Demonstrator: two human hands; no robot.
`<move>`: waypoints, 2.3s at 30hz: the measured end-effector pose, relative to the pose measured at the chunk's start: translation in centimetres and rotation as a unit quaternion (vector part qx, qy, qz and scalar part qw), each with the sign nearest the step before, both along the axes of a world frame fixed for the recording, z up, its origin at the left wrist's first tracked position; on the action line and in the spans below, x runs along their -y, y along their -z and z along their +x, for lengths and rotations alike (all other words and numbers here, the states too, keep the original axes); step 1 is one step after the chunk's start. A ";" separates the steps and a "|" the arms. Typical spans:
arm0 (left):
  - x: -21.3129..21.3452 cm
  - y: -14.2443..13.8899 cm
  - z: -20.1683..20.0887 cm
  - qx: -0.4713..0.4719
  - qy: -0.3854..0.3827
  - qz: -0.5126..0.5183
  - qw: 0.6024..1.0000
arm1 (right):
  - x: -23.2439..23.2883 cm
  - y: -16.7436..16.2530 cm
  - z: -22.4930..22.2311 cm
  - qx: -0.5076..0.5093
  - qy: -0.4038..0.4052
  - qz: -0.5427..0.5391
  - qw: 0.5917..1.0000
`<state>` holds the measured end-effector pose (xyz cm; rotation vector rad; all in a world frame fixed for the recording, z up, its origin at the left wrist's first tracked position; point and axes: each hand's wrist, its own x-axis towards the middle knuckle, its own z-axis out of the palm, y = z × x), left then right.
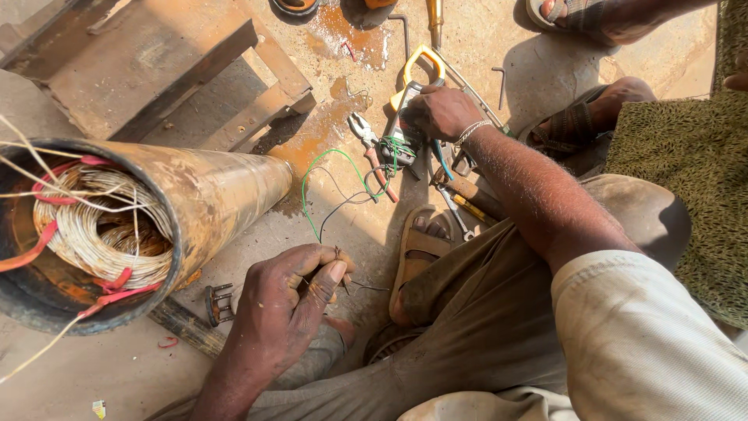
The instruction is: The person sits on the floor and handles multiple wires from a metal container, stripping and twisting them. They then use a clamp multimeter to test the wires, adjusting the device and checking connections throughout the clip.
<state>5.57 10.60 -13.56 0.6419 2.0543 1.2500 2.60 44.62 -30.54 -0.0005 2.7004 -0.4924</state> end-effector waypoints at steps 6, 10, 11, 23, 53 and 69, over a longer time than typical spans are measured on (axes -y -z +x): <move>-0.1 1.0 0.1 0.332 -0.090 -0.019 0.939 | -0.2 2.1 -0.7 -0.021 -0.014 0.034 0.999; 0.4 1.7 0.1 0.363 -0.086 0.019 0.928 | -0.8 2.8 -0.8 0.027 -0.014 0.081 0.996; 0.4 1.8 0.1 0.371 -0.089 0.019 0.924 | -0.8 2.9 -0.8 0.019 -0.020 0.075 0.997; 0.0 1.2 0.0 0.308 -0.012 -0.101 0.946 | -0.3 2.9 -1.1 0.017 -0.013 0.121 0.992; 0.1 -0.3 0.1 0.284 -0.021 -0.134 0.949 | 1.7 0.2 -2.1 0.032 -0.021 0.235 0.971; 0.4 -1.9 2.0 -0.053 -0.102 -0.011 0.993 | 13.0 -15.5 8.2 0.181 0.037 -0.572 0.799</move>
